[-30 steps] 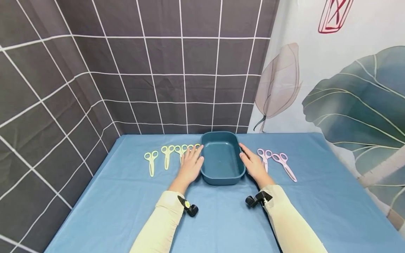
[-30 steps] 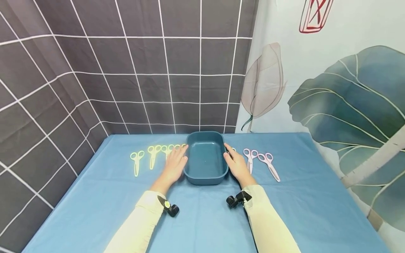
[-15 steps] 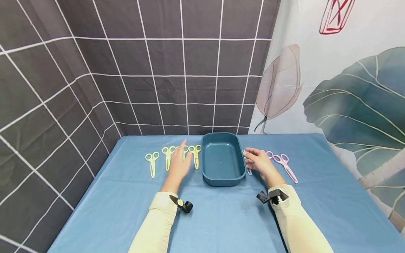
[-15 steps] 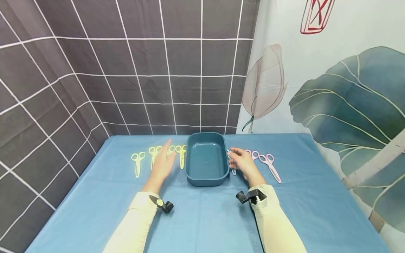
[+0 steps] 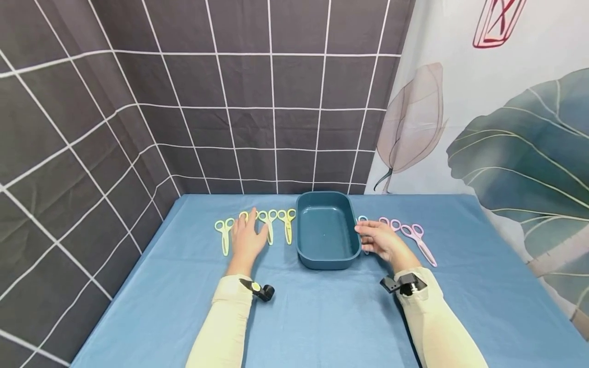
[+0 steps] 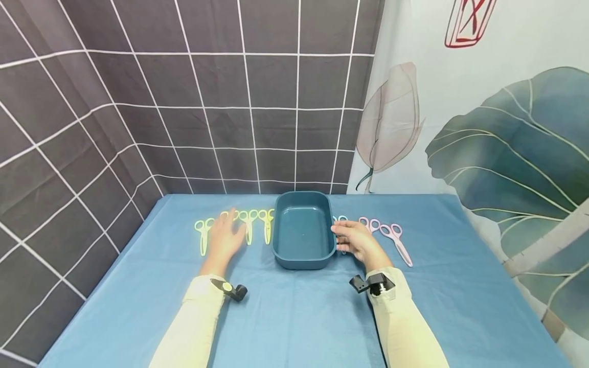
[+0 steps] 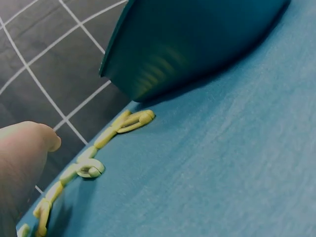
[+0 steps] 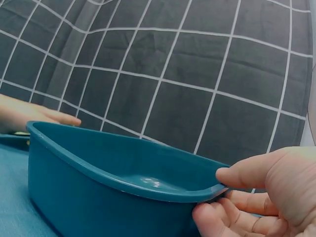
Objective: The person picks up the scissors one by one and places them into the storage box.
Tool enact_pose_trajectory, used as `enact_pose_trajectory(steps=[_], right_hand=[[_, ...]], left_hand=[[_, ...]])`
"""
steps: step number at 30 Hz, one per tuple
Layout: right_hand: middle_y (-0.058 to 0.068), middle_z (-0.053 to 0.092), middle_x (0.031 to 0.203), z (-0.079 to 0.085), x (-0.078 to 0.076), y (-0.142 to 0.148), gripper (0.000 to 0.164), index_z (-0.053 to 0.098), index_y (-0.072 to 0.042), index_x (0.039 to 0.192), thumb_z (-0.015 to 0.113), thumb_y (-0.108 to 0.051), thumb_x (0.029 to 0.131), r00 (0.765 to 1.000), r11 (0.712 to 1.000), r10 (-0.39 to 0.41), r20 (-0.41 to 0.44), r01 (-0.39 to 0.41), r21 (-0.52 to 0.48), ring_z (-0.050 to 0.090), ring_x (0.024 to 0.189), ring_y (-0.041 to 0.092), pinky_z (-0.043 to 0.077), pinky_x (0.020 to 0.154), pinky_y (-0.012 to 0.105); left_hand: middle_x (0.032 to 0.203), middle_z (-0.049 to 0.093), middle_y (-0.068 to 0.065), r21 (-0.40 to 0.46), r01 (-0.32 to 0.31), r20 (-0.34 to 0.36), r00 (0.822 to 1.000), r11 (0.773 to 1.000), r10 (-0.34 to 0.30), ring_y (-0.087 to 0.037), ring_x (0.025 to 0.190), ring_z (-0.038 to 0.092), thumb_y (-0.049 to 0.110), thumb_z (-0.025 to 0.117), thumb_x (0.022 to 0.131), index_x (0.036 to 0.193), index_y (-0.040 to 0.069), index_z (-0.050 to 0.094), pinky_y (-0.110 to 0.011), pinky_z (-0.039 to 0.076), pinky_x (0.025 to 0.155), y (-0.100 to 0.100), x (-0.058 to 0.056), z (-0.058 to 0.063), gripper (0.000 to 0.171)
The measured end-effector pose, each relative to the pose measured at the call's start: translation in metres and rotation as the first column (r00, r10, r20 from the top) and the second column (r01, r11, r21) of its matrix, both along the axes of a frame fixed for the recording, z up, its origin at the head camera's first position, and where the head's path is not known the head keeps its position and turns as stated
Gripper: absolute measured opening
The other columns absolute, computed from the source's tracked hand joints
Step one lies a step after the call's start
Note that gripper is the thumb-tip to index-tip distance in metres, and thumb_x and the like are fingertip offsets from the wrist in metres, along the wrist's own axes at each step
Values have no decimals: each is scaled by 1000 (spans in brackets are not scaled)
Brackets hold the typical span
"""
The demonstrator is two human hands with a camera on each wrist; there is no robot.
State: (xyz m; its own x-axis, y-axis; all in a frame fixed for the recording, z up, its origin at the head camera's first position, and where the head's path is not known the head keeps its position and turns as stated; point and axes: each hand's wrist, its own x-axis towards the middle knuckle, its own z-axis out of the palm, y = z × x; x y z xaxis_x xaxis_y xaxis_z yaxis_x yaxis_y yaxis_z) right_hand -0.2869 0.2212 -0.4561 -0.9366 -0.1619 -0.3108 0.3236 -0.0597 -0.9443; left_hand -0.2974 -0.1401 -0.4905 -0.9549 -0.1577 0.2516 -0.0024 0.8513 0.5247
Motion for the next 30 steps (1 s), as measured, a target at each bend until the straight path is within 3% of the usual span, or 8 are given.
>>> enact_pose_trajectory(steps=[7,11,14,20,25,30], right_hand=[[2,55,79,-2,-1,1,50,37,8,129,60,-10,88,999,999,25,-34,-26,-35,55,58,9,50,52,22],[2,54,79,-3,-1,1,53,35,8,131,60,-11,88,999,999,33,-30,-34,-37,54,58,9,50,52,21],[2,53,80,-3,-1,1,53,34,8,132,60,-11,89,999,999,39,-35,-40,-33,54,59,9,50,52,21],[1,53,79,-4,-3,2,50,35,8,129,59,-10,89,997,998,41,-58,-44,-52,54,58,8,50,52,21],[1,53,77,-4,-3,3,43,39,6,124,59,-9,89,998,996,36,-50,-40,-78,54,57,9,50,51,22],[0,55,75,-6,-1,2,37,43,5,120,58,-8,89,998,996,41,-53,-45,-79,55,57,9,50,51,22]], left_hand=[[136,37,-19,22,-33,-26,999,999,34,-37,127,27,38,51,89,142,21,36,-46,17,106,-2,-4,-6,58],[118,45,-19,16,-84,-25,996,996,85,-37,110,37,23,57,87,139,20,40,-46,28,95,-4,-2,-7,55],[114,48,-18,-34,-125,2,992,992,125,-38,104,41,18,59,85,136,19,44,-49,30,88,-4,-1,-5,53],[111,53,-24,-83,-165,79,982,983,172,-42,98,52,19,58,87,125,1,48,-52,41,81,-6,-4,7,43],[93,59,-26,-94,-126,168,976,988,141,-41,86,58,15,60,83,107,-10,55,-50,48,71,-11,-6,22,35],[88,62,-22,-98,-78,220,971,992,98,-38,84,59,16,67,73,90,-7,64,-47,48,73,-19,-4,29,29]])
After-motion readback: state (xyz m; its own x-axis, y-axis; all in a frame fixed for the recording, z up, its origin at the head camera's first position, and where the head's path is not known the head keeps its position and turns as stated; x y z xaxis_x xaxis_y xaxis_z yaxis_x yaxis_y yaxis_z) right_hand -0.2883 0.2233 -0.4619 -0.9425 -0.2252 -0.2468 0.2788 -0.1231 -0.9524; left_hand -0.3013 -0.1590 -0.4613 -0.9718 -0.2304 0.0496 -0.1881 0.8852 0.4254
